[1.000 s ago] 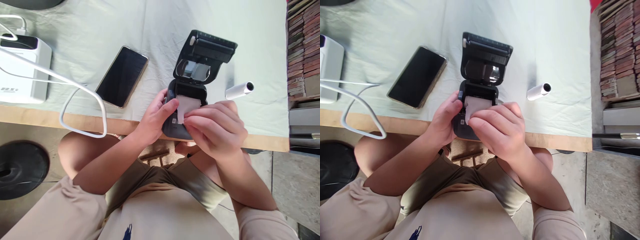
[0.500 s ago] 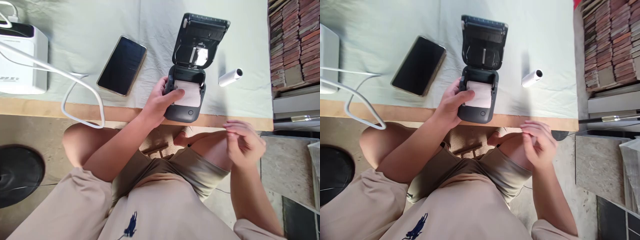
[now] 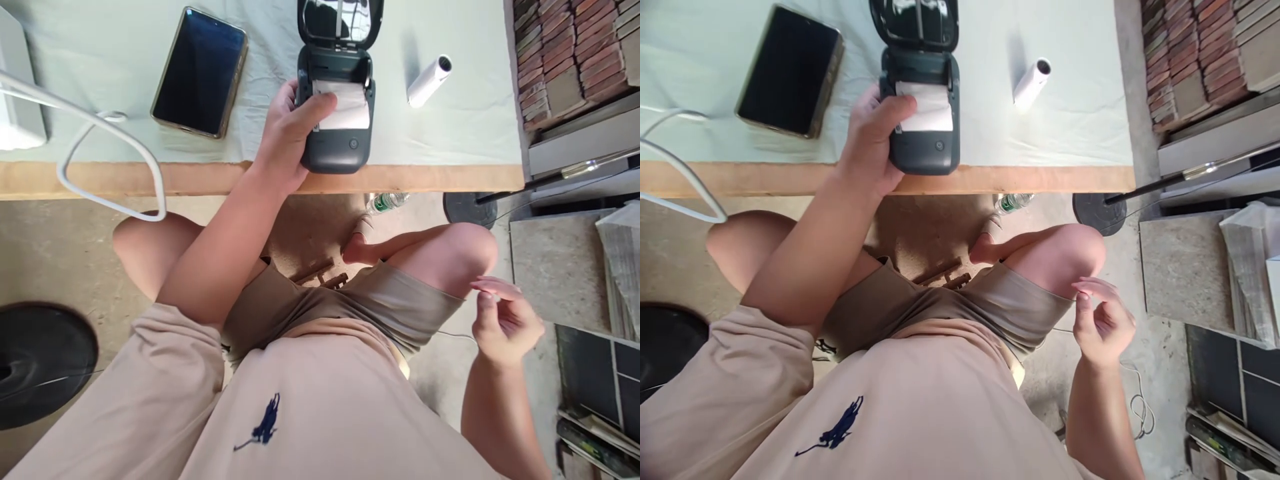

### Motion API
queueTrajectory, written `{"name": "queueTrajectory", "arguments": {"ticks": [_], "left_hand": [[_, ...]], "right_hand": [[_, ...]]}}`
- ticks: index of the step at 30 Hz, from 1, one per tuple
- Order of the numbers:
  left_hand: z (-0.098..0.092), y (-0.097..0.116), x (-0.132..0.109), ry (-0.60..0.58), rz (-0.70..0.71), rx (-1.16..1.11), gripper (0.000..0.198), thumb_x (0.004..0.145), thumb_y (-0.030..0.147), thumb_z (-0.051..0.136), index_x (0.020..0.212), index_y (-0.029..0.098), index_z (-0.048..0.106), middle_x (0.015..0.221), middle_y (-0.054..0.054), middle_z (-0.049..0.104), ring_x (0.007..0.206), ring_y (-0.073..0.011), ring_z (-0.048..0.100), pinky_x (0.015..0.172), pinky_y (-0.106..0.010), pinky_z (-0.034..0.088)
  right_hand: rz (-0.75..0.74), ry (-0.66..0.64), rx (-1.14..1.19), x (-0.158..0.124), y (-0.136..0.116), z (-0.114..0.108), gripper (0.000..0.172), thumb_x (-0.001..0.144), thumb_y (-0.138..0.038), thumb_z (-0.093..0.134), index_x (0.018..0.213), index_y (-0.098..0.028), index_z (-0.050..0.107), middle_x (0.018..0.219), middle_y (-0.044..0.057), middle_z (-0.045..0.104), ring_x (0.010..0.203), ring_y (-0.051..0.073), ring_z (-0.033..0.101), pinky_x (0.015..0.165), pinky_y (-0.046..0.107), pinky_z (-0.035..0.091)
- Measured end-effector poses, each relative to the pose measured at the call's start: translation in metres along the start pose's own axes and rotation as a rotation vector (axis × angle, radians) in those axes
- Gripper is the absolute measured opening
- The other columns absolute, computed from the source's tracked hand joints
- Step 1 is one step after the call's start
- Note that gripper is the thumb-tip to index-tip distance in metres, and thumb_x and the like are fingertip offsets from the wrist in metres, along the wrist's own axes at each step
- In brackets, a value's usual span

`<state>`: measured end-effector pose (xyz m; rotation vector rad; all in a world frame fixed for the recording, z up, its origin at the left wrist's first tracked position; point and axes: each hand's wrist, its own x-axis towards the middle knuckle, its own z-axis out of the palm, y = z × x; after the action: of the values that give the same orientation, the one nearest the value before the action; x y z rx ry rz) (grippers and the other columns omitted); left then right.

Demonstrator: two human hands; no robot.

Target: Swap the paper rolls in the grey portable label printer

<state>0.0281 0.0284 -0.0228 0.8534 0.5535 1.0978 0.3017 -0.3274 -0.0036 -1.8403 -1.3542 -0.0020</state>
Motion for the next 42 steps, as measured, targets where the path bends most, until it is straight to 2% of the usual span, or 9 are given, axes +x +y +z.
{"name": "queueTrajectory", "arguments": {"ticks": [2, 7, 11, 15, 19, 27, 33, 37, 42], "left_hand": [[-0.005, -0.007, 0.010, -0.045, 0.005, 0.019, 0.062, 0.056, 0.048, 0.099, 0.098, 0.035, 0.057, 0.092, 0.005, 0.071, 0.113, -0.0217, 0.053, 0.097, -0.053, 0.056], [-0.019, -0.015, 0.026, -0.047, 0.025, 0.022, 0.087, 0.045, 0.052, 0.104, 0.108, 0.038, 0.046, 0.095, 0.010, 0.072, 0.121, -0.0221, 0.044, 0.103, -0.058, 0.049], [-0.025, -0.018, 0.028, -0.086, 0.060, 0.030, 0.081, 0.057, 0.052, 0.102, 0.113, 0.039, 0.046, 0.102, 0.010, 0.076, 0.118, -0.0214, 0.045, 0.108, -0.061, 0.053], [-0.028, -0.023, 0.031, -0.109, 0.079, 0.075, 0.085, 0.058, 0.057, 0.102, 0.118, 0.036, 0.046, 0.106, 0.007, 0.074, 0.118, -0.0194, 0.049, 0.104, -0.049, 0.059], [-0.026, -0.021, 0.029, -0.105, 0.107, 0.128, 0.080, 0.068, 0.057, 0.100, 0.124, 0.033, 0.048, 0.104, 0.010, 0.075, 0.104, -0.0139, 0.048, 0.101, -0.044, 0.060], [-0.026, -0.017, 0.030, -0.028, 0.115, 0.214, 0.093, 0.047, 0.063, 0.106, 0.116, 0.038, 0.048, 0.102, 0.008, 0.077, 0.103, -0.0204, 0.046, 0.104, -0.055, 0.055], [-0.028, -0.012, 0.020, 0.020, 0.155, 0.311, 0.077, 0.064, 0.055, 0.099, 0.120, 0.038, 0.048, 0.108, 0.007, 0.075, 0.104, -0.0201, 0.044, 0.097, -0.053, 0.049], [-0.017, -0.006, 0.010, 0.067, 0.165, 0.306, 0.077, 0.062, 0.054, 0.100, 0.120, 0.037, 0.052, 0.106, 0.004, 0.075, 0.117, -0.0259, 0.049, 0.098, -0.055, 0.050], [-0.011, -0.001, 0.003, 0.070, 0.200, 0.315, 0.071, 0.064, 0.058, 0.103, 0.113, 0.036, 0.057, 0.100, 0.009, 0.077, 0.102, -0.0178, 0.054, 0.084, -0.043, 0.059]], "right_hand": [[0.006, -0.043, 0.003, -0.009, -0.001, -0.005, 0.023, 0.101, -0.043, 0.074, 0.090, -0.023, 0.076, 0.086, 0.005, 0.079, 0.089, 0.023, 0.079, 0.087, 0.041, 0.065], [0.097, -0.191, 0.002, -0.040, 0.015, -0.010, 0.037, 0.104, -0.053, 0.070, 0.093, -0.019, 0.074, 0.094, 0.006, 0.079, 0.098, 0.020, 0.079, 0.097, 0.042, 0.066], [0.220, -0.372, -0.008, -0.060, 0.038, -0.004, 0.047, 0.107, -0.060, 0.066, 0.103, -0.014, 0.072, 0.097, 0.004, 0.075, 0.091, 0.014, 0.073, 0.089, 0.034, 0.065], [0.389, -0.637, -0.005, -0.078, 0.061, 0.012, 0.043, 0.109, -0.056, 0.066, 0.101, -0.013, 0.070, 0.083, -0.002, 0.066, 0.069, 0.008, 0.061, 0.068, 0.023, 0.057], [0.554, -0.830, -0.003, -0.090, 0.081, 0.046, 0.042, 0.106, -0.054, 0.070, 0.107, -0.012, 0.071, 0.093, 0.000, 0.070, 0.080, 0.012, 0.068, 0.073, 0.026, 0.062], [0.712, -1.038, 0.000, -0.059, 0.103, 0.094, 0.044, 0.105, -0.053, 0.072, 0.120, -0.012, 0.073, 0.113, 0.004, 0.074, 0.099, 0.019, 0.073, 0.085, 0.033, 0.067], [0.694, -1.217, 0.047, -0.038, 0.102, 0.104, 0.043, 0.105, -0.053, 0.072, 0.115, -0.011, 0.073, 0.105, 0.002, 0.073, 0.090, 0.016, 0.071, 0.077, 0.028, 0.065], [0.676, -1.331, 0.069, -0.028, 0.103, 0.107, 0.043, 0.105, -0.054, 0.072, 0.112, -0.011, 0.073, 0.101, 0.002, 0.072, 0.087, 0.015, 0.071, 0.075, 0.027, 0.064], [0.662, -1.466, 0.050, -0.012, 0.105, 0.109, 0.043, 0.105, -0.054, 0.072, 0.110, -0.011, 0.073, 0.099, 0.001, 0.072, 0.085, 0.014, 0.070, 0.075, 0.027, 0.063]]}}
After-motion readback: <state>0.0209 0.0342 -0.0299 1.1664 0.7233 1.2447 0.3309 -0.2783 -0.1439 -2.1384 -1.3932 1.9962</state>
